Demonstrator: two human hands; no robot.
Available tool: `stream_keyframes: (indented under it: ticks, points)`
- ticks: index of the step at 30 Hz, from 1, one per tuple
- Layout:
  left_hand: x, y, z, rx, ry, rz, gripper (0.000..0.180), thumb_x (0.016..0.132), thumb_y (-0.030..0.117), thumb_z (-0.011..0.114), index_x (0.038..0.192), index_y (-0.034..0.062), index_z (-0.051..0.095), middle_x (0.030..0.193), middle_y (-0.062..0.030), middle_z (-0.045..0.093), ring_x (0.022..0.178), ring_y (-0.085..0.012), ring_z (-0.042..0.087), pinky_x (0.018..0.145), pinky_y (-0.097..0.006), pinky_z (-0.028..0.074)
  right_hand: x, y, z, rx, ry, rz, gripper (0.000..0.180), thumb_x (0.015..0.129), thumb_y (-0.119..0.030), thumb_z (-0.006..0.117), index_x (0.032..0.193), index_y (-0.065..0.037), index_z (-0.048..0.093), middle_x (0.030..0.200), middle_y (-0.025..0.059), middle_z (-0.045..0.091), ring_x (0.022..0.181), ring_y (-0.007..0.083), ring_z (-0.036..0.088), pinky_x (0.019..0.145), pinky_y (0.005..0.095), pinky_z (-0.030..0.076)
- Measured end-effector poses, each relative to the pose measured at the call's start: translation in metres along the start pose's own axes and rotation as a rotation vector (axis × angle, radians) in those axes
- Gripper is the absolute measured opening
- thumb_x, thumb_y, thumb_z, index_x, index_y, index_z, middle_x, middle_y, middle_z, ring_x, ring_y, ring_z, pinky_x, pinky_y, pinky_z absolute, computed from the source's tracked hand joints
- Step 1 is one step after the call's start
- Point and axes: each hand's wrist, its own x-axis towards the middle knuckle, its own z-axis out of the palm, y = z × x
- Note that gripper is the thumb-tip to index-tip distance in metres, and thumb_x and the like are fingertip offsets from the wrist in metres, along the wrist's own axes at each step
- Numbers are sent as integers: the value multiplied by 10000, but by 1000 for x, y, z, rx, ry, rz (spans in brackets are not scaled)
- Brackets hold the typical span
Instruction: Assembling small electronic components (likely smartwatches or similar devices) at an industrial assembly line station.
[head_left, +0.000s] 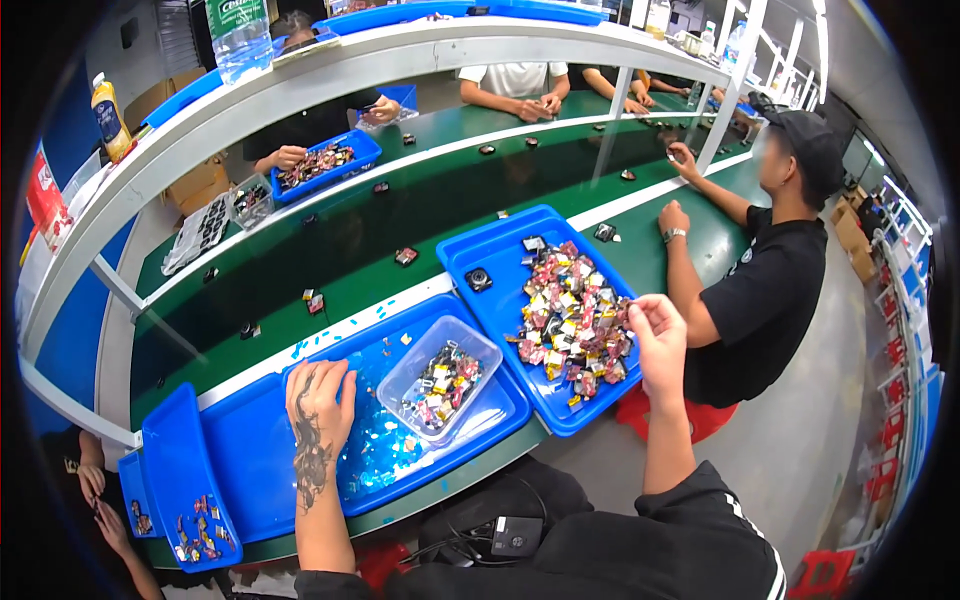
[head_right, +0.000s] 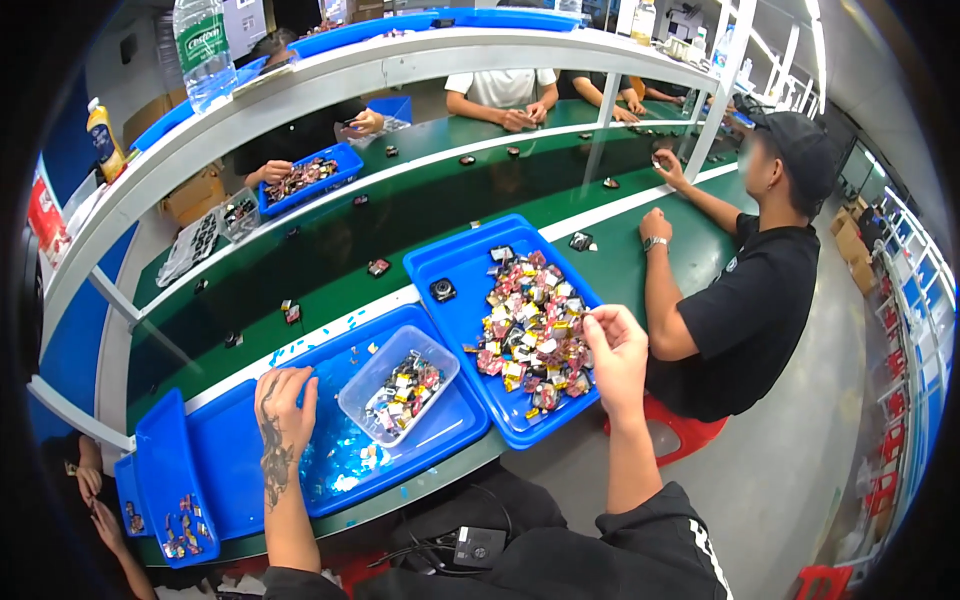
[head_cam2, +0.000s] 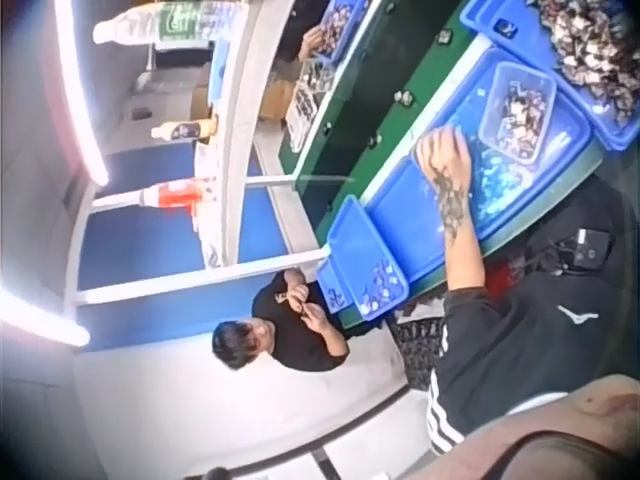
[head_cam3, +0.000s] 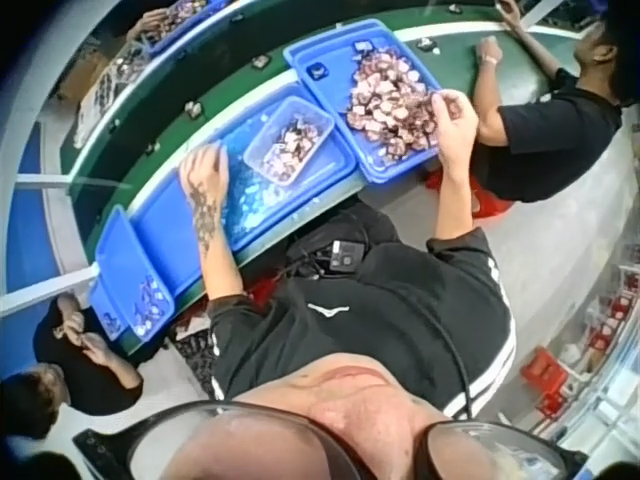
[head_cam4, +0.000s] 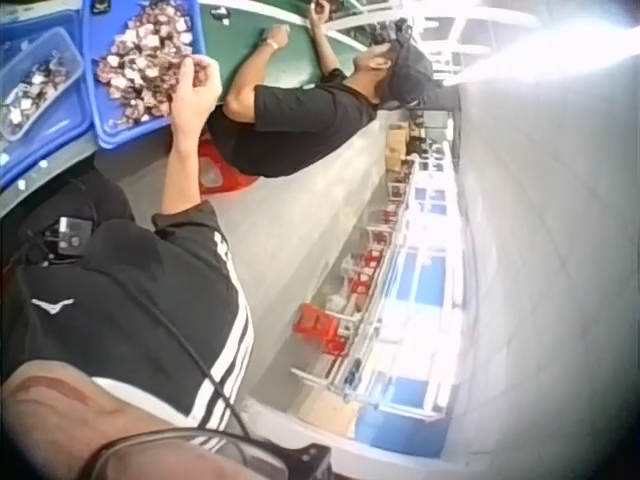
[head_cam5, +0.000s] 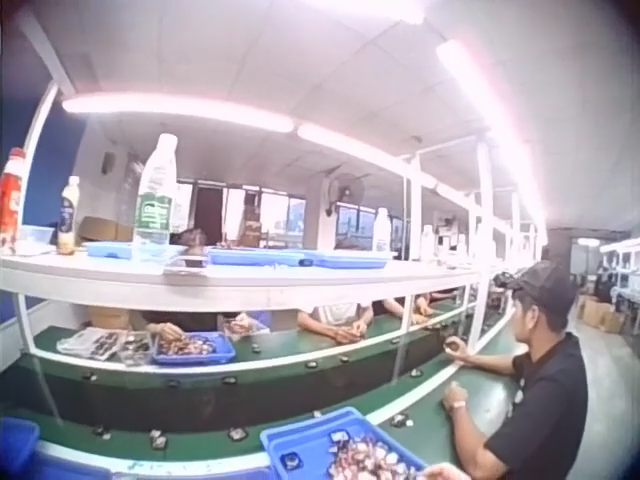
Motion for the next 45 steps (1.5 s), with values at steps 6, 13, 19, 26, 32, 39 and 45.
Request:
stream_keyframes:
  ticks: [6, 13, 19, 26, 32, 39, 45]
  points:
    - [-1, 0, 2, 13, -43, -5, 125, 781, 70, 695, 897, 27, 684, 881, -108, 670, 864, -293, 621, 910, -421, 456, 11, -4, -3, 38, -67, 69, 25, 924, -56, 576, 930, -32, 582, 843, 4, 619, 772, 54, 576, 687, 181, 434]
    - [0, 2, 4, 25, -57, -6, 118, 780, 94, 704, 880, 35, 681, 866, -85, 673, 858, -258, 628, 931, -417, 450, 28, 11, 7, -462, -291, 12, 130, 873, -38, 633, 982, 30, 615, 899, 65, 663, 757, 91, 626, 700, 232, 500]
    - [-3, -1, 2, 35, -69, -38, 115, 778, 87, 702, 875, 30, 681, 864, -87, 673, 850, -257, 628, 934, -420, 450, 27, 11, 13, -637, -168, -197, 133, 840, -27, 648, 966, 14, 658, 912, 102, 662, 724, 151, 644, 656, 272, 525]
    - [2, 1, 3, 16, -67, -26, 119, 777, 88, 703, 876, 26, 678, 867, -85, 672, 853, -256, 629, 922, -419, 455, 27, 14, -15, -668, -134, -85, 113, 897, -40, 594, 961, 36, 647, 831, 48, 657, 755, 83, 605, 694, 241, 492]
    - [-1, 0, 5, 16, -85, -17, 121, 781, 90, 703, 880, 27, 678, 868, -86, 673, 849, -255, 630, 922, -417, 456, 34, 8, -9, -720, -273, -108, 130, 876, -46, 622, 972, 33, 660, 842, 73, 649, 727, 104, 613, 679, 246, 493]
    - [-1, -3, 5, 20, -87, -25, 118, 786, 100, 704, 882, 34, 683, 868, -84, 674, 847, -253, 630, 920, -417, 458, 37, 7, 16, -933, -613, -40, 257, 749, -122, 740, 964, 4, 676, 921, 138, 646, 831, 248, 640, 746, 356, 501]
    - [-1, -1, 5, 8, -83, -17, 128, 774, 94, 713, 885, 37, 684, 869, -81, 674, 847, -254, 630, 916, -420, 461, 27, 3, 14, -448, -335, 62, 167, 783, -9, 703, 932, 25, 637, 818, 24, 629, 735, 70, 573, 691, 223, 482]
